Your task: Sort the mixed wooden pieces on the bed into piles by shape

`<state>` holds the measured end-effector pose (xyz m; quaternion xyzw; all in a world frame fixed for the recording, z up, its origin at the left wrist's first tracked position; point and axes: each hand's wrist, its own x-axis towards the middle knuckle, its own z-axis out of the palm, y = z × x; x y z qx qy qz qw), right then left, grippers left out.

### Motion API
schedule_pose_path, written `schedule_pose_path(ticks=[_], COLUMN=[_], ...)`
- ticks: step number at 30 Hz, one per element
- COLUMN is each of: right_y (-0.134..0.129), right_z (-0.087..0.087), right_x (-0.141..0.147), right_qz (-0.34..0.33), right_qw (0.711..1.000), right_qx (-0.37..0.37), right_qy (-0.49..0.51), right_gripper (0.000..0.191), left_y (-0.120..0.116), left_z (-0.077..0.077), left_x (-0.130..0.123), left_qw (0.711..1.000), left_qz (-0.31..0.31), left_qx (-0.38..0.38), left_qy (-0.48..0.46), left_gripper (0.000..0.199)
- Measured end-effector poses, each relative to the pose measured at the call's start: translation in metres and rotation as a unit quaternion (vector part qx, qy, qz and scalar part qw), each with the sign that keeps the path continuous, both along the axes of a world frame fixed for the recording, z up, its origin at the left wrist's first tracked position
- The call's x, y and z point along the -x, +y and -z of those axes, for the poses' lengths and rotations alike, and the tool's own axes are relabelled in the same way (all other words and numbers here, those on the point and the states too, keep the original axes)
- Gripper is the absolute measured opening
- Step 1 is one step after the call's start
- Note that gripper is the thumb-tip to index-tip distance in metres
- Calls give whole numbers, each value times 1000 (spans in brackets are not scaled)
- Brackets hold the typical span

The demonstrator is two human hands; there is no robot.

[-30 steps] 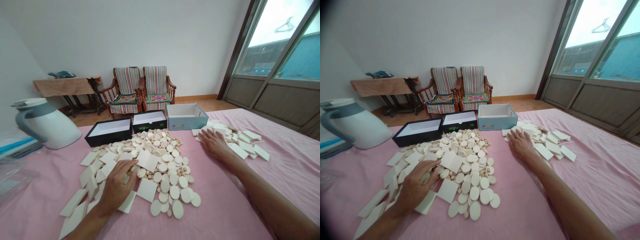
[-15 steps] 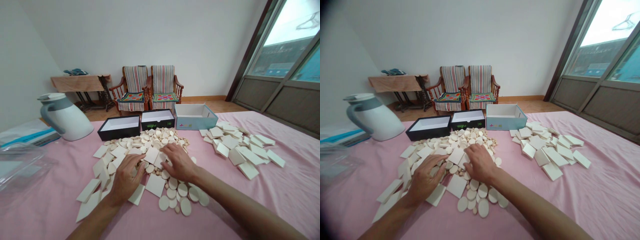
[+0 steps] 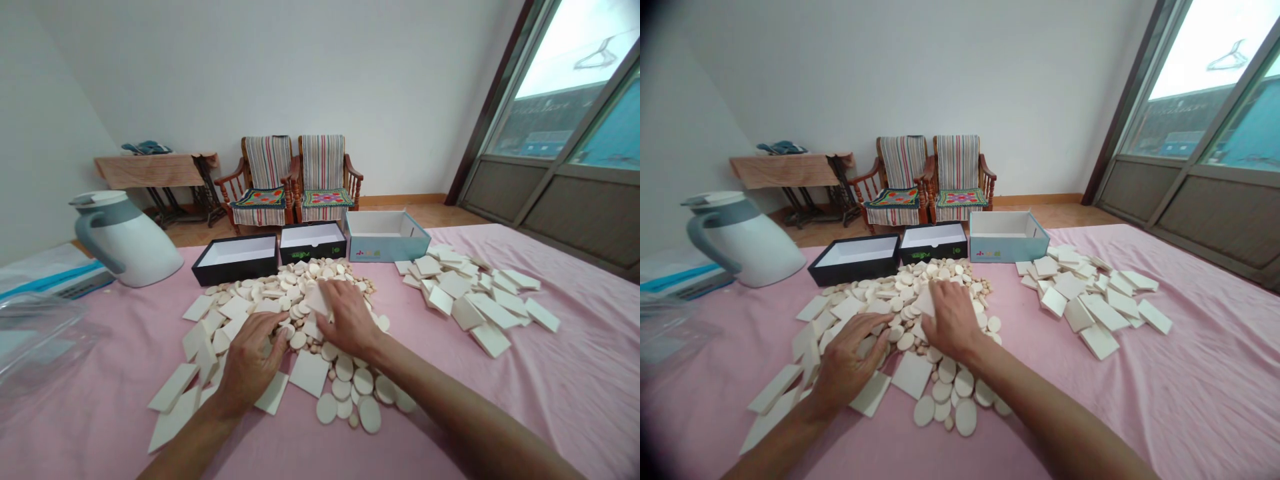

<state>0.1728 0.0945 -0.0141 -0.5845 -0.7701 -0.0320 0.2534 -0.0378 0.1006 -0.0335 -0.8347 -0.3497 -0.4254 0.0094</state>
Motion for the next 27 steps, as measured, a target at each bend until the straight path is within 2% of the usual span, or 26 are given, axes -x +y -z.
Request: schedule_pose_path(ticks=[2,4,7,9,10,12,13,15,17,19,21,23,27], right_y=[-2,-3,-5,-6,-6,-6,-6,-8,-13,-19,-23,-24,-19], right_z=[-3,-4,-3,-2,-3,-4,-5,-7,-8,-9,-8,-5,3], right_x=[-39,-87,-155,-182,-187,-178,-166,-128,-84,-44,-14,6,21], right_qz=[71,172,330,403,416,377,325,179,41,-41,-64,-54,-15], right_qw=[997,985,942,912,906,922,942,982,997,997,995,994,994], right_qx=[-1,6,14,-23,-49,-83,-83,-48,5,56,74,75,71], right_qy=[1,-26,-65,-67,-60,-33,-13,31,62,45,-5,-57,-79], right_gripper=[43,38,41,45,47,46,42,31,28,27,27,30,31], left_y=[0,1,1,1,1,1,1,1,1,1,0,0,0], left_z=[1,2,3,3,3,3,3,2,2,2,1,1,1], left_x=[0,0,-1,-2,-2,-2,-2,-2,-2,-2,-2,-2,-2], left_qw=[1000,1000,1000,1000,1000,1000,1000,1000,1000,1000,1000,1000,1000], left_qz=[-2,-1,-1,-3,-4,-5,-5,-7,-9,-11,-12,-12,-12], left_qx=[-3,-4,-2,-2,-2,-1,0,2,1,0,2,6,6], left_qy=[2,5,9,8,8,8,9,10,8,6,6,6,3], left_gripper=[20,20,20,20,20,20,20,20,20,19,19,19,19])
